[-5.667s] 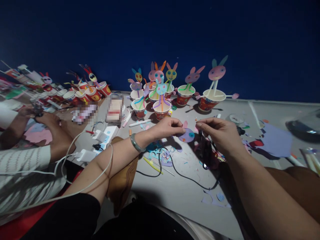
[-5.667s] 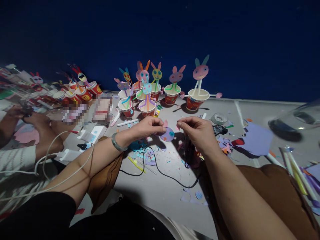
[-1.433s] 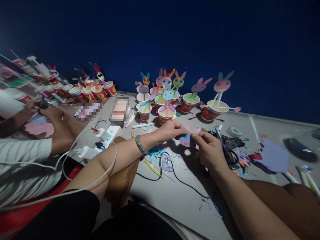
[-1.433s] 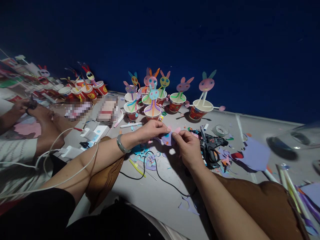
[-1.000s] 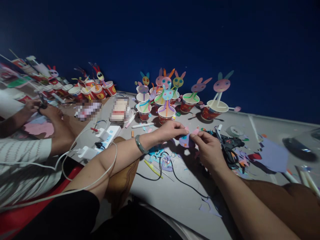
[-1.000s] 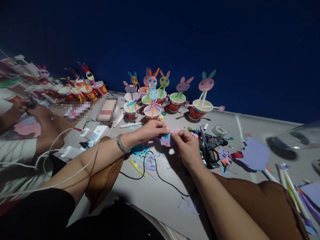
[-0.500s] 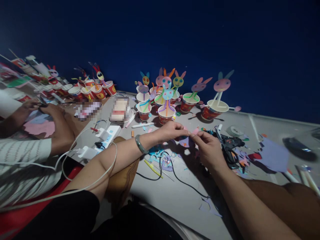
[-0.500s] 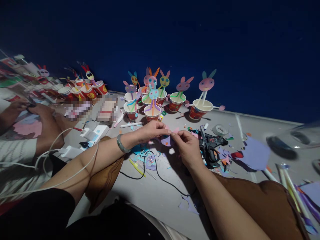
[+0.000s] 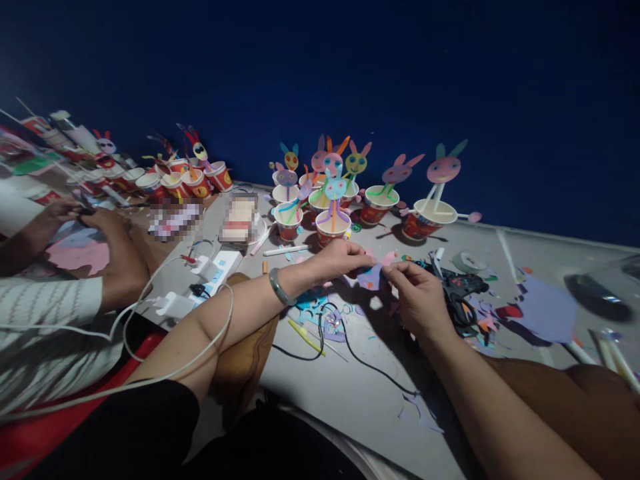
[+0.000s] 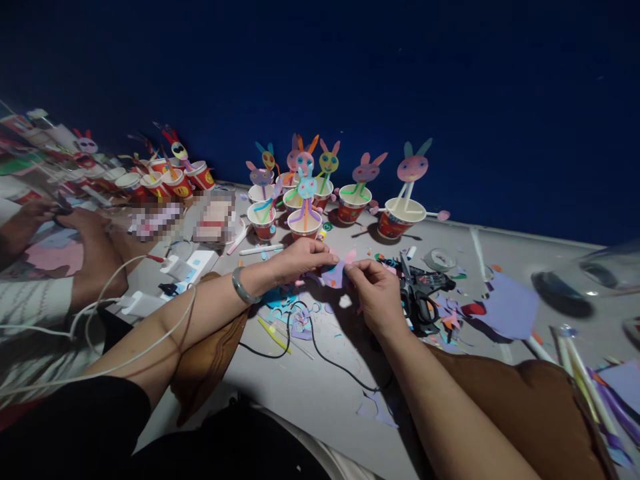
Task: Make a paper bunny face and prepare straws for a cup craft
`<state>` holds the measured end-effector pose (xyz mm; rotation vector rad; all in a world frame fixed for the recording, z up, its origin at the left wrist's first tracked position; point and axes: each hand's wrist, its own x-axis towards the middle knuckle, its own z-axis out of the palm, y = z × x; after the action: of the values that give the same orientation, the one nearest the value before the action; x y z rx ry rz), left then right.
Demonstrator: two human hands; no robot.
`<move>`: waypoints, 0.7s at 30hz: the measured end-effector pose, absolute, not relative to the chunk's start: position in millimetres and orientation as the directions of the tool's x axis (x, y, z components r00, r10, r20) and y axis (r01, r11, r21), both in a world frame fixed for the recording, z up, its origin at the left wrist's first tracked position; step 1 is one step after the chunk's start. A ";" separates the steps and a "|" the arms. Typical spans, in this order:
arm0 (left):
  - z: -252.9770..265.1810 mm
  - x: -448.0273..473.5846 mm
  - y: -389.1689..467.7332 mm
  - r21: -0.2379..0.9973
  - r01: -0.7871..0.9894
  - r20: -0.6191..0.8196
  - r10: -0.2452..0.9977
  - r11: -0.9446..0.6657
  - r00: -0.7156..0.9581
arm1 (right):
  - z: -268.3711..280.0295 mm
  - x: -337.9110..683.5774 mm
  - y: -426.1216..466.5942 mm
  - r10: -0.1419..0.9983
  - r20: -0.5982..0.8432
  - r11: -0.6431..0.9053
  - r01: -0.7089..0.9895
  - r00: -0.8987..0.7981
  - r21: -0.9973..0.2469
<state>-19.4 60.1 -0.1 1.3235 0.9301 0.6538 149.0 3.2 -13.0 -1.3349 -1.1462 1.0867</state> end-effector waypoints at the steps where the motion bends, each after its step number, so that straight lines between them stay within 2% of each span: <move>1: -0.3 -19.2 60.2 0.980 0.108 -0.199 0.843 0.168 0.500 | -12.7 148.8 3.0 0.990 -0.021 -0.030 0.061 0.138 -0.998; 9: -3.9 -22.6 63.2 0.989 0.130 -0.127 0.851 0.070 0.509 | -10.3 148.9 3.0 0.991 -0.036 -0.048 0.092 0.128 -0.995; 21: 4.3 -23.7 60.5 0.987 0.132 -0.147 0.820 0.088 0.554 | -15.6 149.8 4.6 0.994 -0.021 -0.030 0.085 0.107 -0.996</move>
<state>-23.7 60.5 4.3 1.4150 0.8825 0.6263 149.8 4.6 -15.6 -1.3398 -1.1809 1.1068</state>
